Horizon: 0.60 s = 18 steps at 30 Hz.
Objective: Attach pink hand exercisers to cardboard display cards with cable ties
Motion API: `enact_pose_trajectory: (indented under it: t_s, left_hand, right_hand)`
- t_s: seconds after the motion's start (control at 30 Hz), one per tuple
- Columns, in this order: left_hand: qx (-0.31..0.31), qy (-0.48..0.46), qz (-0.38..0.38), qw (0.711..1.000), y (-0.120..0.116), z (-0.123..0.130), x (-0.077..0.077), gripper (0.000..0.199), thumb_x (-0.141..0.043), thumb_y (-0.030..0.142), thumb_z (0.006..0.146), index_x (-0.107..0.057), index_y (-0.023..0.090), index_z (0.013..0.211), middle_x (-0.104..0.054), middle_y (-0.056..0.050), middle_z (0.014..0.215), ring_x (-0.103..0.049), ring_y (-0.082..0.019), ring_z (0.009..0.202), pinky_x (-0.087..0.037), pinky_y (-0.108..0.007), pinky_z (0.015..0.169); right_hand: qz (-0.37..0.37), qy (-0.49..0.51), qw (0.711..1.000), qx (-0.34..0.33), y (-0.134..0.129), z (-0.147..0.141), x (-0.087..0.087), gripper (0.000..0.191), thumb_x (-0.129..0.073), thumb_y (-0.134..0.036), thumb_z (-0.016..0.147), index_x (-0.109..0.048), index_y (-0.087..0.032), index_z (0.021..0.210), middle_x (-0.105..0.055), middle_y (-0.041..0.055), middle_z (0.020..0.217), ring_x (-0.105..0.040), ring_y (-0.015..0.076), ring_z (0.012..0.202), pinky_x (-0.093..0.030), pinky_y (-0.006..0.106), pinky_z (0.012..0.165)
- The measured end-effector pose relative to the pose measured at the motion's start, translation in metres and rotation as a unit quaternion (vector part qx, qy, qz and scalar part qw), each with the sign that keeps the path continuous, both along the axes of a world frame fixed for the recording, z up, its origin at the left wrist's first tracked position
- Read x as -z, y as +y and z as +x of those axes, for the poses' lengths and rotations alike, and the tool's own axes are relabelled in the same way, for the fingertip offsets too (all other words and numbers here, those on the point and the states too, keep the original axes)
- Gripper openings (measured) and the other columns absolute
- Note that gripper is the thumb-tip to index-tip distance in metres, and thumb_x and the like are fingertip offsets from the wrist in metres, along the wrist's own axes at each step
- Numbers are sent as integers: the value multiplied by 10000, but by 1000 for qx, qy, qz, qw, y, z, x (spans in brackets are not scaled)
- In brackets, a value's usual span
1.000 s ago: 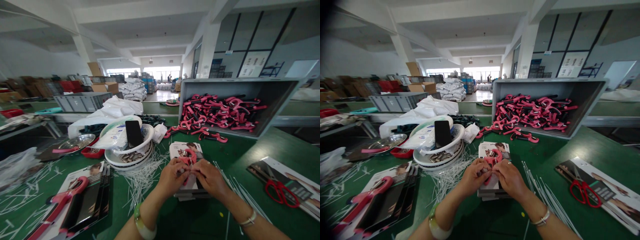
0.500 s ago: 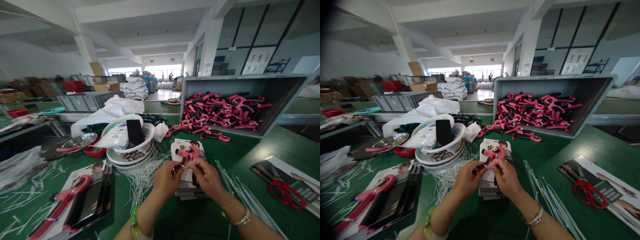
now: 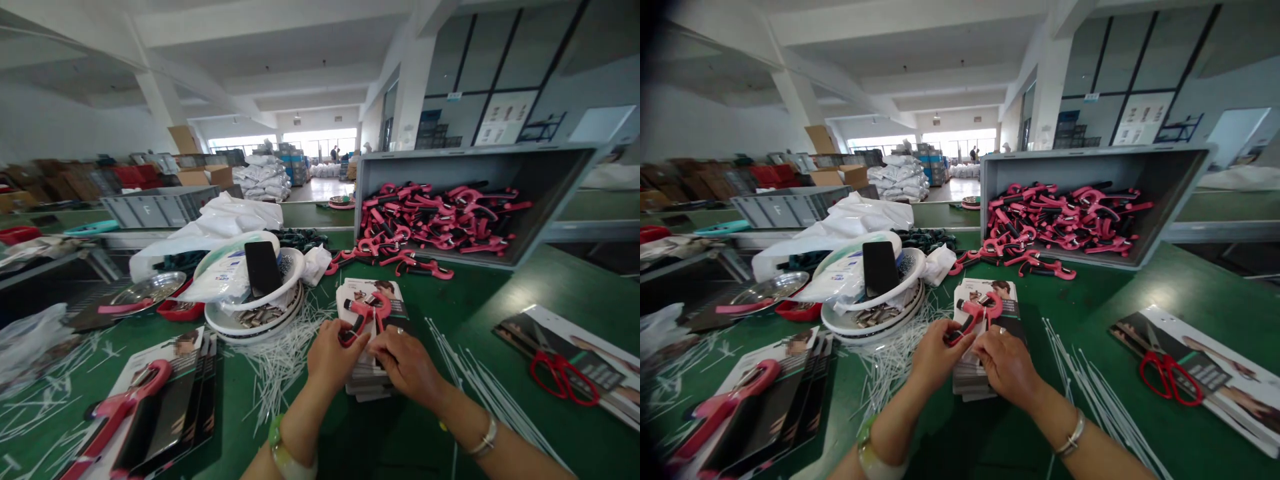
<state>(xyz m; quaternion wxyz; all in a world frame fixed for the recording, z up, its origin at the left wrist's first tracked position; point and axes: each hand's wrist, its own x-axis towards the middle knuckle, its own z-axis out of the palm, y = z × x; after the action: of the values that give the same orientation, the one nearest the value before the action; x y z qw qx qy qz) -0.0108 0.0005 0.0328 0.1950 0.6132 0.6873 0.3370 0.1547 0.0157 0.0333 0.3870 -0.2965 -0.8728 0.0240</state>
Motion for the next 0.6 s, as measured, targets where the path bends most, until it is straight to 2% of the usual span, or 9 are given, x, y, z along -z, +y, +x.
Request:
enact_pose_trajectory:
  t_s: [0.2,0.33,0.4,0.43,0.47,0.5,0.53,0.6]
  left_hand:
    - [23,17,12,1000,4,-1,-2,346,-535,513,784,-646,204,893,-636,-40,882,-593,-162,707,-431,-266,645]
    - [38,61,-3,997,1,-1,-8,356,-518,540,785,-646,208,789,-630,-30,799,-584,-178,718,-402,-269,634]
    - [36,82,-13,996,-2,0,-10,353,-502,532,799,-638,208,771,-629,-28,781,-579,-184,724,-381,-270,617]
    - [33,91,-16,995,-3,1,-11,341,-501,521,804,-636,208,780,-629,-27,785,-577,-186,730,-372,-269,612]
    - [31,100,-17,994,-4,2,-12,324,-503,505,810,-634,209,795,-629,-28,796,-576,-189,742,-365,-269,611]
    - [29,110,-16,993,-6,3,-13,304,-507,487,814,-632,210,807,-627,-29,810,-575,-192,761,-362,-269,616]
    - [27,120,-14,992,-7,4,-13,285,-513,471,815,-631,211,817,-625,-32,826,-574,-197,785,-360,-268,622]
    - [21,142,-11,990,-8,7,-13,267,-521,455,817,-630,212,831,-617,-40,854,-570,-207,827,-358,-267,627]
  right_hand:
    - [-1,39,999,14,-5,7,2,202,-399,-190,910,-548,-186,772,-598,33,677,-524,155,668,-406,258,617]
    - [-13,11,1000,8,-11,7,-1,222,-375,-166,907,-549,-182,771,-623,35,687,-525,150,664,-408,258,619]
    - [-32,-17,999,-8,-7,19,-5,231,-372,-178,911,-557,-188,773,-634,35,708,-542,147,691,-421,257,644]
    - [-40,-26,999,9,-4,33,-6,228,-378,-201,914,-564,-189,782,-639,38,727,-556,148,716,-428,260,665]
    - [-50,-37,997,43,1,52,-7,218,-395,-235,915,-572,-192,795,-641,42,745,-571,152,740,-434,266,683]
    - [-51,-39,989,131,6,77,-7,207,-413,-275,910,-581,-187,827,-645,60,780,-588,168,771,-439,290,708]
    - [-54,-52,967,245,11,106,-5,202,-439,-314,892,-584,-181,847,-646,72,771,-604,189,750,-440,319,699]
    - [-118,-135,882,435,19,170,3,199,-502,-356,832,-588,-181,871,-643,86,694,-628,235,633,-432,360,609]
